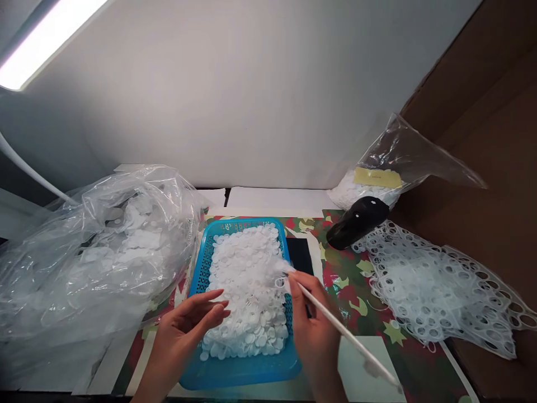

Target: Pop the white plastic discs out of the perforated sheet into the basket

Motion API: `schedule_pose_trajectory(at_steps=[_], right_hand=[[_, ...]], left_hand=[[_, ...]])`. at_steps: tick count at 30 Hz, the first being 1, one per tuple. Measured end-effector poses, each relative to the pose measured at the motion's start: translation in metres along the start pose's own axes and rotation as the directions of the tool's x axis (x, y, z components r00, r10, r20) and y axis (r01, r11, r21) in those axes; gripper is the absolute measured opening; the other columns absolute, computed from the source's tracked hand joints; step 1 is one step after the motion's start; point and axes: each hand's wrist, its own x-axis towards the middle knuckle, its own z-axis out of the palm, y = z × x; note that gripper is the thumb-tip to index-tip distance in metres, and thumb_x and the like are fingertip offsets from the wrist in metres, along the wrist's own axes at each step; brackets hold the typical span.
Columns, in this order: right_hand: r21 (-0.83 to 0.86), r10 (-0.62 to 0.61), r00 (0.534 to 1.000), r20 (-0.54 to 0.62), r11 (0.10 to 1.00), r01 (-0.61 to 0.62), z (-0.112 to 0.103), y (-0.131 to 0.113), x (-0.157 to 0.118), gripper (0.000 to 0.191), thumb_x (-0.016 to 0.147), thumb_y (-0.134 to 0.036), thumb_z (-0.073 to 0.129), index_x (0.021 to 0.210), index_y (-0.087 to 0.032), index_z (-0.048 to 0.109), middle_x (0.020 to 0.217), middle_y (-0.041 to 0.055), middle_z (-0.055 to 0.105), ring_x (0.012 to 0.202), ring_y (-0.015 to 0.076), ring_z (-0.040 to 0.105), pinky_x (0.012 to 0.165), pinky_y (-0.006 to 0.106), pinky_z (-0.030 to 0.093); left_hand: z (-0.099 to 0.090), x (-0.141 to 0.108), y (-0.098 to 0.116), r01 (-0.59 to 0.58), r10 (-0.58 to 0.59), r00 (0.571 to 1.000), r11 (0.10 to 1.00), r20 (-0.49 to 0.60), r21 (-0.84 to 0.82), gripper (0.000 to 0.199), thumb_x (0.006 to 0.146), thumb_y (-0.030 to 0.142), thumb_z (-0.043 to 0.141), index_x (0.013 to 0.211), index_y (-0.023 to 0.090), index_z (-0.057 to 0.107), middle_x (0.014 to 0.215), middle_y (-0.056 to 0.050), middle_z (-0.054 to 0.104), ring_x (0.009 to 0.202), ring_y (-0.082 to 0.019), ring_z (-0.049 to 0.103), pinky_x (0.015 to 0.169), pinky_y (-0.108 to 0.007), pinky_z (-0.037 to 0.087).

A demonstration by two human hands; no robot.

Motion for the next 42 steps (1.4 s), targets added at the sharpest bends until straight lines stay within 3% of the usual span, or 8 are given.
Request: schedule_pose_trajectory(at_steps=[5, 11, 20, 24, 27, 30, 37, 42], right_hand=[[0.097, 0.081, 0.984, 0.156, 0.991, -0.097, -0.006, -0.005, 0.008, 0.016, 0.088, -0.035, 0.057, 0.093, -0.025, 0.067, 0.093, 0.0043, 0.069, 0.084, 0.0189, 0.065, 0.066, 0.023, 0.055], [0.207, 0.210, 0.940, 0.268, 0.941, -0.269, 0.004, -0.012, -0.001, 0.021, 0.084, -0.041, 0.060, 0.089, -0.023, 0.068, 0.087, 0.0042, 0.069, 0.078, 0.0184, 0.064, 0.066, 0.023, 0.055], [0.274, 0.296, 0.882, 0.367, 0.871, -0.407, 0.009, -0.019, -0.008, 0.020, 0.082, -0.044, 0.062, 0.086, -0.025, 0.068, 0.088, 0.0010, 0.068, 0.083, 0.0169, 0.062, 0.065, 0.019, 0.049], [0.265, 0.296, 0.875, 0.384, 0.872, -0.411, 0.008, -0.015, -0.008, 0.021, 0.082, -0.044, 0.062, 0.086, -0.024, 0.069, 0.087, 0.0016, 0.069, 0.081, 0.0171, 0.063, 0.068, 0.021, 0.051], [0.260, 0.247, 0.860, 0.446, 0.884, -0.388, 0.009, -0.010, -0.009, 0.020, 0.085, -0.041, 0.061, 0.089, -0.024, 0.069, 0.087, 0.0022, 0.068, 0.078, 0.0162, 0.063, 0.064, 0.020, 0.050], [0.299, 0.207, 0.856, 0.474, 0.877, -0.377, 0.011, -0.008, -0.010, 0.018, 0.086, -0.039, 0.060, 0.090, -0.024, 0.069, 0.086, 0.0019, 0.067, 0.075, 0.0148, 0.063, 0.062, 0.019, 0.050], [0.349, 0.217, 0.847, 0.486, 0.840, -0.415, 0.016, -0.017, -0.015, 0.016, 0.086, -0.038, 0.060, 0.089, -0.025, 0.069, 0.085, 0.0004, 0.066, 0.077, 0.0129, 0.062, 0.070, 0.018, 0.051], [0.322, 0.213, 0.825, 0.524, 0.847, -0.423, 0.018, -0.016, -0.020, 0.014, 0.086, -0.037, 0.060, 0.088, -0.026, 0.069, 0.084, -0.0001, 0.065, 0.083, 0.0143, 0.063, 0.074, 0.019, 0.052]], left_hand=[[0.002, 0.000, 0.005, 0.064, -0.056, 0.993, 0.995, 0.102, -0.070, 0.037, 0.077, 0.040, 0.070, 0.107, 0.020, 0.070, 0.108, -0.010, 0.073, 0.092, -0.027, 0.072, 0.076, -0.033, 0.061], [0.004, 0.000, 0.009, 0.072, -0.066, 0.995, 0.993, 0.070, -0.093, 0.040, 0.078, 0.039, 0.070, 0.112, 0.018, 0.067, 0.106, -0.010, 0.074, 0.092, -0.026, 0.071, 0.080, -0.035, 0.059], [-0.003, 0.009, 0.001, 0.187, -0.140, 0.957, 0.967, 0.255, -0.171, 0.039, 0.085, 0.039, 0.062, 0.118, 0.019, 0.063, 0.113, -0.011, 0.071, 0.100, -0.027, 0.069, 0.086, -0.035, 0.055], [-0.002, 0.005, 0.002, -0.025, 0.006, 0.985, 0.994, 0.170, 0.106, 0.039, 0.089, 0.038, 0.055, 0.126, 0.025, 0.057, 0.106, -0.008, 0.073, 0.097, -0.026, 0.068, 0.087, -0.038, 0.053], [-0.003, 0.002, 0.005, -0.279, 0.223, 0.958, 0.869, 0.182, 0.409, 0.024, 0.086, 0.031, 0.059, 0.109, 0.029, 0.067, 0.100, -0.005, 0.073, 0.099, -0.026, 0.065, 0.089, -0.035, 0.048], [-0.004, 0.003, 0.006, -0.385, 0.294, 0.921, 0.785, 0.255, 0.486, 0.016, 0.086, 0.025, 0.058, 0.094, 0.028, 0.072, 0.104, -0.005, 0.070, 0.103, -0.025, 0.061, 0.090, -0.033, 0.045], [0.003, 0.012, 0.000, -0.169, 0.104, 0.926, 0.974, 0.362, 0.151, 0.033, 0.091, 0.028, 0.040, 0.091, 0.021, 0.073, 0.099, -0.005, 0.071, 0.098, -0.024, 0.061, 0.090, -0.031, 0.044], [0.011, 0.015, -0.004, -0.044, 0.037, 0.975, 0.999, 0.220, 0.024, 0.016, 0.082, 0.035, 0.062, 0.080, 0.021, 0.071, 0.083, 0.000, 0.069, 0.086, -0.019, 0.061, 0.080, -0.024, 0.047]])
